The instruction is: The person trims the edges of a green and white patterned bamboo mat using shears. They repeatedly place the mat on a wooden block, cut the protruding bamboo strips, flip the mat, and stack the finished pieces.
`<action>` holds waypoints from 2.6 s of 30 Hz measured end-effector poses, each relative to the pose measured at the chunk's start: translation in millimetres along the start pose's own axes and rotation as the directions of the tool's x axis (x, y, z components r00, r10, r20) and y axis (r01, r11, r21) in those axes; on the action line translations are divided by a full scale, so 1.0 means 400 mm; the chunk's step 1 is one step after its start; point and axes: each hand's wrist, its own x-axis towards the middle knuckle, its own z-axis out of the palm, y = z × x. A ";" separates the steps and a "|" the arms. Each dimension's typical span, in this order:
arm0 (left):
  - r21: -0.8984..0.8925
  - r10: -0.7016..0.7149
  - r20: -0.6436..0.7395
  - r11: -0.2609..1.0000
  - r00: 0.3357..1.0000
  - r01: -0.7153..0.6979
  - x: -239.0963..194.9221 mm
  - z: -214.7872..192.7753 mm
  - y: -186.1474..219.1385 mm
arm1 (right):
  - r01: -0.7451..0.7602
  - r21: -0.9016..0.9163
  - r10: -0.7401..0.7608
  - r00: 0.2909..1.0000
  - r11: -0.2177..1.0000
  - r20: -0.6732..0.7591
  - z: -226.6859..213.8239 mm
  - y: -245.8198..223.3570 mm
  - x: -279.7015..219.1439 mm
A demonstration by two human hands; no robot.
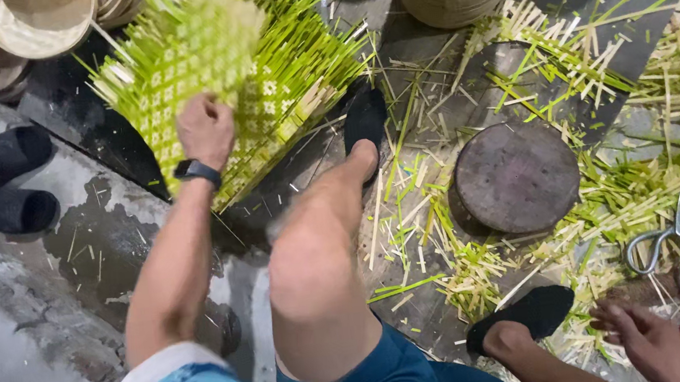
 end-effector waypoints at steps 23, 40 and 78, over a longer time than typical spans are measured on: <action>-0.727 0.885 0.456 0.434 0.099 -0.532 -0.643 0.518 0.786 | -0.003 0.694 -0.055 0.997 0.720 0.062 0.134 -0.145 0.360; -0.187 -0.139 0.856 0.815 0.498 0.549 -0.354 0.802 0.450 | 0.219 0.343 -0.120 0.950 0.913 -0.287 0.177 -0.174 0.353; -0.494 -0.038 0.613 0.762 0.789 0.420 -0.203 0.699 0.490 | -0.501 0.362 0.279 -0.234 0.786 -0.931 -0.736 0.464 -0.531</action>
